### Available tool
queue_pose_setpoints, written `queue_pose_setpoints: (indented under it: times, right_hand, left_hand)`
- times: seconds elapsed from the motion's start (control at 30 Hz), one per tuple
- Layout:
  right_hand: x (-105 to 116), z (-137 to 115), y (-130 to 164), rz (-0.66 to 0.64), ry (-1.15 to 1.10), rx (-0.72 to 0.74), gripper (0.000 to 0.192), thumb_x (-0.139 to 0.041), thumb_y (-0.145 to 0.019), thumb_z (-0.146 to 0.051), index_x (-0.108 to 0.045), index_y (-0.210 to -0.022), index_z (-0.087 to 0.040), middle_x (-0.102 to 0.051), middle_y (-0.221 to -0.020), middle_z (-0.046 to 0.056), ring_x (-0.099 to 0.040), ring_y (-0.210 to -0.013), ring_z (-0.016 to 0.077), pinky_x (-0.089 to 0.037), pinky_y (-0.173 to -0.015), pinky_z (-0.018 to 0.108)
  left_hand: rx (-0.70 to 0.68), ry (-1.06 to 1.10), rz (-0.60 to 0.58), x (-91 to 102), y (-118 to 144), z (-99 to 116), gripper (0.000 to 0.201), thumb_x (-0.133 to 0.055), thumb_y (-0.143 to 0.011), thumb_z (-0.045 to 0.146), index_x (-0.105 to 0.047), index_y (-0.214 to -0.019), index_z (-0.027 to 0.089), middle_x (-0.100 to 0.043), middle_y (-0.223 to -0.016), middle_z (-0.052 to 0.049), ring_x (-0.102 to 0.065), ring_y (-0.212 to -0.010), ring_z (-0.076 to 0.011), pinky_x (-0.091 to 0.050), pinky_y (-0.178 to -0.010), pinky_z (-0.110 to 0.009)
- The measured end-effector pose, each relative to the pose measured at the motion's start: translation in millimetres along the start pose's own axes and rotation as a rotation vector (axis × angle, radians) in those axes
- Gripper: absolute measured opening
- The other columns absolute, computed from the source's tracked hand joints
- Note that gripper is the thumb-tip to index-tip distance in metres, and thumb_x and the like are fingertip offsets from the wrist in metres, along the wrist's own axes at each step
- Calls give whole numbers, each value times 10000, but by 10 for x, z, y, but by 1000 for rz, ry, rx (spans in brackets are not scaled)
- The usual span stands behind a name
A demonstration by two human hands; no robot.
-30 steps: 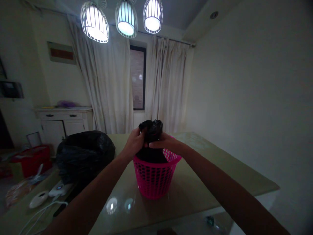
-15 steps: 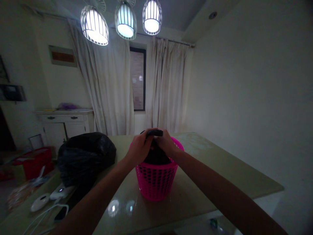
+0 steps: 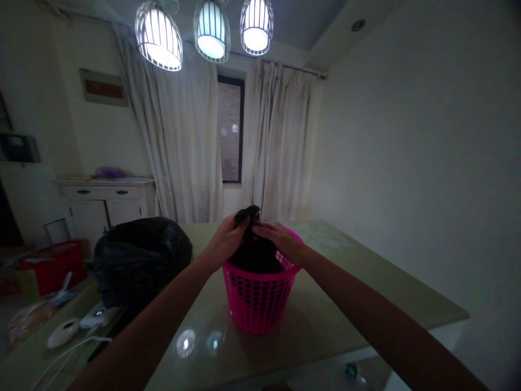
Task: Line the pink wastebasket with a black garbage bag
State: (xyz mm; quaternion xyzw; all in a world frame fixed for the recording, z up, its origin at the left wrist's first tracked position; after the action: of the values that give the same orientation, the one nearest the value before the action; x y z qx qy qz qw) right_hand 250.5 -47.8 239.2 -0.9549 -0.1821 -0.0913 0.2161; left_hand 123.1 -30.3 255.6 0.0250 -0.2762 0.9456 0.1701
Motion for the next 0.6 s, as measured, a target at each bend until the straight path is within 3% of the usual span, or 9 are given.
queue_pose_setpoints:
  times: [0.07, 0.13, 0.23, 0.33, 0.4, 0.47, 0.6]
  right_hand:
    - [-23, 14, 34, -82, 104, 18, 402, -827, -834, -409, -771, -1171, -196, -780, -1101, 51, -699, -1034, 247, -549, -963, 390]
    - [13, 73, 38, -73, 210, 27, 357, -819, -775, -286, -785, -1119, -200, -775, -1053, 41, -691, -995, 248, -546, -938, 397]
    - [90, 170, 18, 45, 212, 21, 280, -671, -708, -152, -783, -961, -193, -754, -993, 35, -679, -994, 246, -533, -945, 391]
    - [110, 198, 16, 136, 93, -8, 215, -640, -728, -179, -743, -917, -182, -732, -1005, 50, -674, -1030, 252, -534, -962, 396]
    - [86, 123, 28, 127, 175, 9, 175, -692, -753, -227, -714, -918, -175, -709, -1015, 63, -662, -1014, 254, -536, -944, 401]
    - [65, -39, 61, 120, 408, 97, 253, -767, -748, -249, -692, -977, -171, -686, -1059, 80, -644, -1018, 255, -529, -959, 414]
    - [14, -407, 201, 195, 693, 354, 485, -832, -825, -310, -630, -1242, -170, -654, -1198, 125, -635, -1092, 268, -531, -1009, 447]
  left_hand:
    - [-56, -62, -33, 2, -10, 14, 451, -618, -942, 564, -776, -1056, 158, -790, -983, -87, -733, -962, -263, -584, -853, -354]
    - [-111, -170, -65, -9, 2, 35, 383, -580, -968, 497, -780, -1028, 176, -795, -1011, -87, -724, -1021, -275, -569, -886, -361]
    - [-115, -324, -58, -5, 35, 23, 366, -543, -973, 487, -749, -942, 186, -752, -859, -72, -698, -837, -259, -518, -678, -319]
    - [-28, -355, -48, 1, 54, -60, 450, -480, -997, 566, -700, -860, 198, -634, -655, -26, -607, -620, -223, -410, -532, -301]
    - [-65, -354, -2, 32, 51, -40, 392, -492, -1001, 510, -701, -890, 198, -676, -722, -36, -638, -699, -230, -458, -609, -310]
    - [-119, -317, 74, 93, 49, 1, 299, -530, -972, 426, -711, -958, 188, -729, -858, -57, -661, -815, -236, -499, -701, -319]
    - [50, -103, 97, 116, 55, -106, 405, -612, -914, 518, -708, -1083, 164, -671, -816, -23, -574, -656, -184, -444, -534, -275]
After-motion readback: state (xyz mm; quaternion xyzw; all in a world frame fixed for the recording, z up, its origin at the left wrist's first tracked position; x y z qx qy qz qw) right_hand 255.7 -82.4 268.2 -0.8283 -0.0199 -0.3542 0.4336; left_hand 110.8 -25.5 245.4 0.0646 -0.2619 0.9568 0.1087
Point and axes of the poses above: each hand's wrist, its own y-axis away from the middle knuckle, its own x-axis out of the back of the hand, z = x × y, the point moved 8 cm from there along -y, towards the middle knuckle
